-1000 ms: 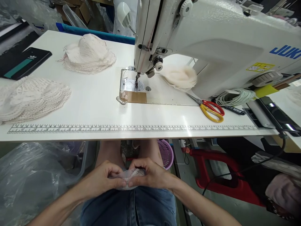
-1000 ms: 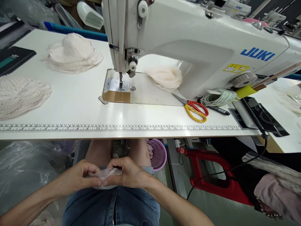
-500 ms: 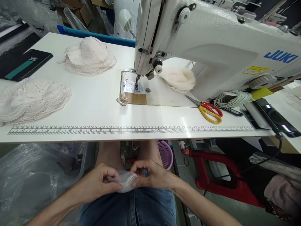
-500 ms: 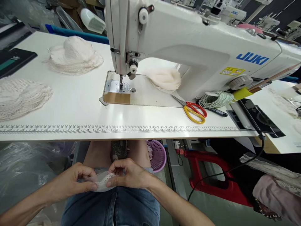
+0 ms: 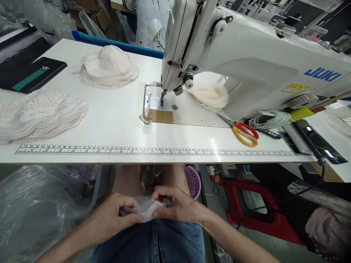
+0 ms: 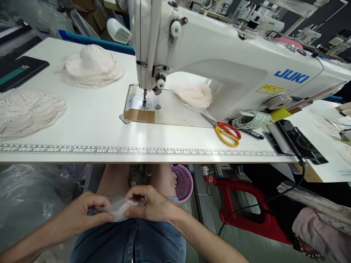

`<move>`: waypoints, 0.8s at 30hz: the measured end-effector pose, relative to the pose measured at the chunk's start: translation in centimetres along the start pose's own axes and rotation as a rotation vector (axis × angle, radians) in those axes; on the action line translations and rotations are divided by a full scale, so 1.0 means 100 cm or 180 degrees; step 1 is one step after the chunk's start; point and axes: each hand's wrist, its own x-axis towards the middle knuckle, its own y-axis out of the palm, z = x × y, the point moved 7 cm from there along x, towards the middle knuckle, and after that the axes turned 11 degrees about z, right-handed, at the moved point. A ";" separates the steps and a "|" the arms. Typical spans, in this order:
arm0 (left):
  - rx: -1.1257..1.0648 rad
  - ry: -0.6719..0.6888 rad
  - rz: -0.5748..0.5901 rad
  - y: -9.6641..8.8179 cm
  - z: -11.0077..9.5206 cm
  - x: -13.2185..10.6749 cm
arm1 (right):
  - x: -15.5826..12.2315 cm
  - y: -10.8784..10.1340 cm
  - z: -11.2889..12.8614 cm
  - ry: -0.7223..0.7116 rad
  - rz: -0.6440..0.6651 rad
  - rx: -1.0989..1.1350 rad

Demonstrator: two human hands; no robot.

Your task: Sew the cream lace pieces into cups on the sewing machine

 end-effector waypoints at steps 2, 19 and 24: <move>0.0088 -0.0007 -0.0050 0.000 -0.001 -0.001 | 0.000 0.001 0.000 0.0017 0.0067 0.0040; -0.0094 -0.0096 -0.0091 0.003 0.002 -0.008 | 0.007 0.005 -0.002 -0.0090 0.0089 0.0145; -0.0408 -0.0011 -0.0040 -0.002 0.002 -0.012 | 0.009 0.005 0.008 -0.0096 0.0183 0.0208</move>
